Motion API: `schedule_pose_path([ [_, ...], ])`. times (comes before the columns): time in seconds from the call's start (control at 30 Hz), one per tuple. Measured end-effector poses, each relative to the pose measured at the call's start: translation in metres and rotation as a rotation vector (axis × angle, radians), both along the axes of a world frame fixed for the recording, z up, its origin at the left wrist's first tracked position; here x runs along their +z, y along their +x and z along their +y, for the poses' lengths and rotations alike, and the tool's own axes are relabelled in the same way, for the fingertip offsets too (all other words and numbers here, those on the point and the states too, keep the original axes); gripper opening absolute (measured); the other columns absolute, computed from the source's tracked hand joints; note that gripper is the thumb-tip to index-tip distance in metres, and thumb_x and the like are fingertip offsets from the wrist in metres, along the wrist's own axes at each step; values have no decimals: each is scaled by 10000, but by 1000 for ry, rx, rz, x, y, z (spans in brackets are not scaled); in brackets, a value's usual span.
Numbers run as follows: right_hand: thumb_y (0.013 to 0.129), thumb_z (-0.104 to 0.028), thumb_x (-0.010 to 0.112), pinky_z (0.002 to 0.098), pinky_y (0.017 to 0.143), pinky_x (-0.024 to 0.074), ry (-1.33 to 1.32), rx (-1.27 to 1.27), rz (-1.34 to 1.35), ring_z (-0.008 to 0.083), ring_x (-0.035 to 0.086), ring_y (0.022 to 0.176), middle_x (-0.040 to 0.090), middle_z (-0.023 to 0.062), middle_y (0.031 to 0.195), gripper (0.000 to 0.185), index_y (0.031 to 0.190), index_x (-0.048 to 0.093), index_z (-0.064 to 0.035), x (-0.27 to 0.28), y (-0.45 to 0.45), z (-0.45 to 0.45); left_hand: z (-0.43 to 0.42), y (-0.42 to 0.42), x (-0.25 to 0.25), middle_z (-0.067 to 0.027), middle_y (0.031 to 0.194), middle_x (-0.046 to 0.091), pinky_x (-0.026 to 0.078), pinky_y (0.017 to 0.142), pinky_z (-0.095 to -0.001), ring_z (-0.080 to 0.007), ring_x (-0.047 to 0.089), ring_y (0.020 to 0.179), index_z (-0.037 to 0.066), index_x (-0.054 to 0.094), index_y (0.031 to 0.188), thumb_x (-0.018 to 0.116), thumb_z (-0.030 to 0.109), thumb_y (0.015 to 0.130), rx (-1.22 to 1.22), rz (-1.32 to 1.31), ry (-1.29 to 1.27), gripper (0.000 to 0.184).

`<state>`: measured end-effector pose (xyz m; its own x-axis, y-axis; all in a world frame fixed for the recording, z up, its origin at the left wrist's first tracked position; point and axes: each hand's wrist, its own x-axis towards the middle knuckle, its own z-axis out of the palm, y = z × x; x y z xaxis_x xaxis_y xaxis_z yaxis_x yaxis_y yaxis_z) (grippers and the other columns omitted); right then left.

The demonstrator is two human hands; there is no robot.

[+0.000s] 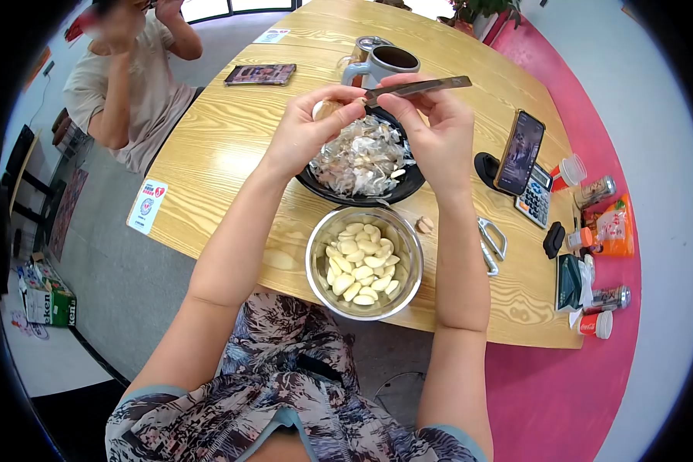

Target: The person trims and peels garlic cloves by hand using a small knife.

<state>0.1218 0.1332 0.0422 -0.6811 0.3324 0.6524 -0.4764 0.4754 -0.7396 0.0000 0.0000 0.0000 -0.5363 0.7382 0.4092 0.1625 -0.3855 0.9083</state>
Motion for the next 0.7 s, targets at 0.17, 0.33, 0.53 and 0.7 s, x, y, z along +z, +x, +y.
schedule_pose_path([
  [0.17,820,22,677,247,778,508,4,-16,2,122,646,843,683,72,930,150,968,662,23,-2,-2,-3,-1,2,1,-38,944,671,491,796,-221,-80,611,885,-16,665,1040,657,121,882,15,19,72,209],
  [0.33,824,18,673,243,774,509,-6,-42,-30,122,647,837,686,66,901,140,963,662,25,-2,0,-4,-1,1,0,-44,929,676,493,794,-228,-87,618,877,-23,667,1026,662,114,873,2,38,35,205],
  [0.53,830,-27,685,236,728,520,-175,-39,-83,133,652,782,685,86,857,136,949,662,35,1,4,1,0,0,-1,-55,942,657,506,839,-260,-134,648,890,5,639,1110,649,107,885,-32,135,12,247],
  [0.7,835,-75,691,235,707,526,-281,-42,-126,138,654,735,684,102,835,157,942,662,37,-4,0,13,-4,6,9,-45,892,653,497,818,-257,-116,636,899,30,625,1163,645,104,883,-40,139,103,290],
])
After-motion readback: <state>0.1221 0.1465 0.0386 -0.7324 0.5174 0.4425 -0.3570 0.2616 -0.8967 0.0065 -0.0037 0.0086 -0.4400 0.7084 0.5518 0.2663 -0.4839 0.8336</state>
